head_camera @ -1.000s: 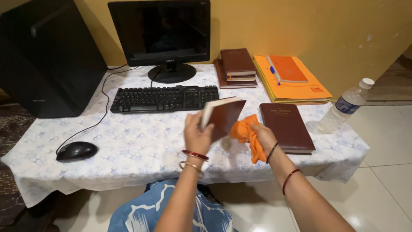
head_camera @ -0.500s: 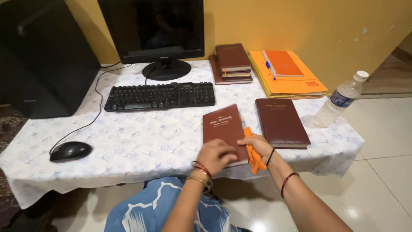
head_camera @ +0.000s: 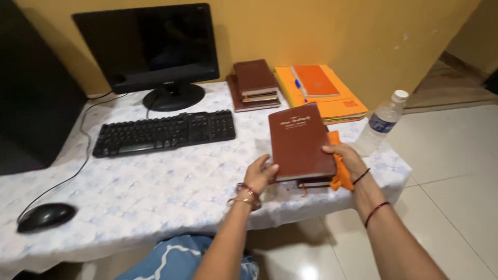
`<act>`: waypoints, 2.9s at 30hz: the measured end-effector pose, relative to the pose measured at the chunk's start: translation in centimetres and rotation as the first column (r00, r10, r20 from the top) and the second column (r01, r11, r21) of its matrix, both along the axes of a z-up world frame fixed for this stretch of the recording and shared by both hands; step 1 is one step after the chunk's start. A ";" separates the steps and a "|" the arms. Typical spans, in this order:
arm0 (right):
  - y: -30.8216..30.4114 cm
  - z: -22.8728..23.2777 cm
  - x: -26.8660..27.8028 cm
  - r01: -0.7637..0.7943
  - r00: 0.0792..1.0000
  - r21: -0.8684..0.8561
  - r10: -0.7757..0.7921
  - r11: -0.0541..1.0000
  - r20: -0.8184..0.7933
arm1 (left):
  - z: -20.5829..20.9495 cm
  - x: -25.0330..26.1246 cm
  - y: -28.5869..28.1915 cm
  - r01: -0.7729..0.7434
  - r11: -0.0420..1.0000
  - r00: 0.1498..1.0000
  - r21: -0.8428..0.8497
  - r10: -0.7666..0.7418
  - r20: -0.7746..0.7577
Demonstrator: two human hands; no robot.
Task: The person wipes a keyboard, monitor, and several books with an orange cloth. They clean the keyboard top and bottom, the monitor screen and stand, and each book cover individually, then return the items to the desk.
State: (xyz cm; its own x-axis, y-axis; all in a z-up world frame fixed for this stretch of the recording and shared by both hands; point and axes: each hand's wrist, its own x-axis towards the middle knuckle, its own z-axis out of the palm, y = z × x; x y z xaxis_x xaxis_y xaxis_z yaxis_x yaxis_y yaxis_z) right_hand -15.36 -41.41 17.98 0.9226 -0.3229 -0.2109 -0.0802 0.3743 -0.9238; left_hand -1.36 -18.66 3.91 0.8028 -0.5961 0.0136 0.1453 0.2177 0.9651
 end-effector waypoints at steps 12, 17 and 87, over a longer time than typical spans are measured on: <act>-8.0 -5.6 0.4 -0.034 0.926 -0.828 -0.293 0.560 -0.236 | 1.5 -3.2 -7.4 -0.223 0.870 0.940 0.441 0.071 0.334; -8.7 -5.5 -0.1 0.012 0.941 -0.779 -0.270 0.627 -0.203 | 2.8 -4.4 -7.3 -0.255 0.864 0.921 0.433 0.081 0.381; -7.8 -8.2 33.0 0.302 0.938 0.175 -0.325 0.937 0.119 | 4.7 34.5 -13.1 -0.626 0.698 0.748 0.348 0.664 0.012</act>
State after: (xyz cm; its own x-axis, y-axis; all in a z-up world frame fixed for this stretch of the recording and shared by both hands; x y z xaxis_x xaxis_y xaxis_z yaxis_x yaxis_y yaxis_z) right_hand 17.65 -49.21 9.73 0.8034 -0.5756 -0.1524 0.1937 0.4947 -0.8472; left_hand 33.18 -31.74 8.61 0.9761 0.1135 -0.1852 0.1875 -0.0103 0.9822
